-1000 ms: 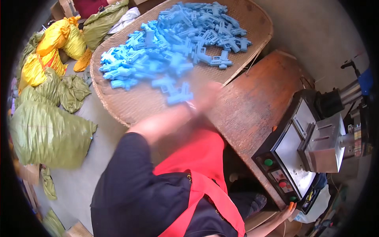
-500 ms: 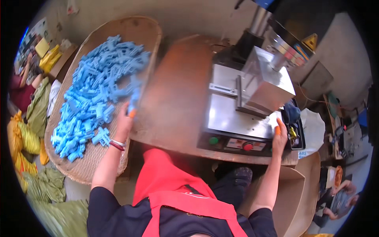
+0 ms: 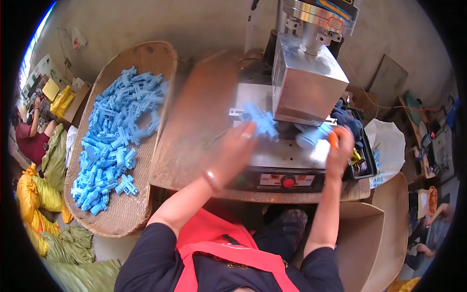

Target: The person takes toy gun components from a basket, positions them under a press machine, and places the pressed toy guns into a box by hand.

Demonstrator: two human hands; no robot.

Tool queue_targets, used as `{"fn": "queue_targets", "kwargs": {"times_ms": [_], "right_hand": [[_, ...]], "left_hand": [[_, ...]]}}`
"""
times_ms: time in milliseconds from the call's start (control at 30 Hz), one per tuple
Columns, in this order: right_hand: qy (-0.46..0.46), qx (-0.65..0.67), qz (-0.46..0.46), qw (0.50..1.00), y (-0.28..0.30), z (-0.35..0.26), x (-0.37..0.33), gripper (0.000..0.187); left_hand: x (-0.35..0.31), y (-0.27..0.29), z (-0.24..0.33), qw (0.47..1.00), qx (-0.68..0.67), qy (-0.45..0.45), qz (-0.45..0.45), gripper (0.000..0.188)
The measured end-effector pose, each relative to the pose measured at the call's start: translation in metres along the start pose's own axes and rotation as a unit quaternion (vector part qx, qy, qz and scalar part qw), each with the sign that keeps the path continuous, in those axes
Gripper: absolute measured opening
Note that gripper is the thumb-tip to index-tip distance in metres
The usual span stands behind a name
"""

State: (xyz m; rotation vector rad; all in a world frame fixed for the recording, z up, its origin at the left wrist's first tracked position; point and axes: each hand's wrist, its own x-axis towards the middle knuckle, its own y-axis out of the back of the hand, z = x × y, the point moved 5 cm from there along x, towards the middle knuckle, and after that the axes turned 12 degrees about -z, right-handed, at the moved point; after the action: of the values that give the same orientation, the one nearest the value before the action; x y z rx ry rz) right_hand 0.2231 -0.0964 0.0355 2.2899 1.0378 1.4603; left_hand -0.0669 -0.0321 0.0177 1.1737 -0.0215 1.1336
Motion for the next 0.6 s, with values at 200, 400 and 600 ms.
{"fn": "queue_targets", "kwargs": {"times_ms": [200,400,600], "right_hand": [[-0.1,-0.107,0.101,0.984,0.176,-0.041,-0.119,0.021],[-0.183,0.028,-0.067,0.981,0.093,0.021,-0.14,0.035],[-0.302,0.178,-0.12,0.929,0.03,0.137,-0.168,0.064]], "left_hand": [[0.074,-0.064,0.005,0.997,0.046,-0.022,-0.057,0.025],[0.066,-0.081,0.01,0.991,0.114,-0.024,-0.071,0.029],[-0.047,-0.012,-0.015,0.937,0.133,-0.07,-0.314,0.066]]}}
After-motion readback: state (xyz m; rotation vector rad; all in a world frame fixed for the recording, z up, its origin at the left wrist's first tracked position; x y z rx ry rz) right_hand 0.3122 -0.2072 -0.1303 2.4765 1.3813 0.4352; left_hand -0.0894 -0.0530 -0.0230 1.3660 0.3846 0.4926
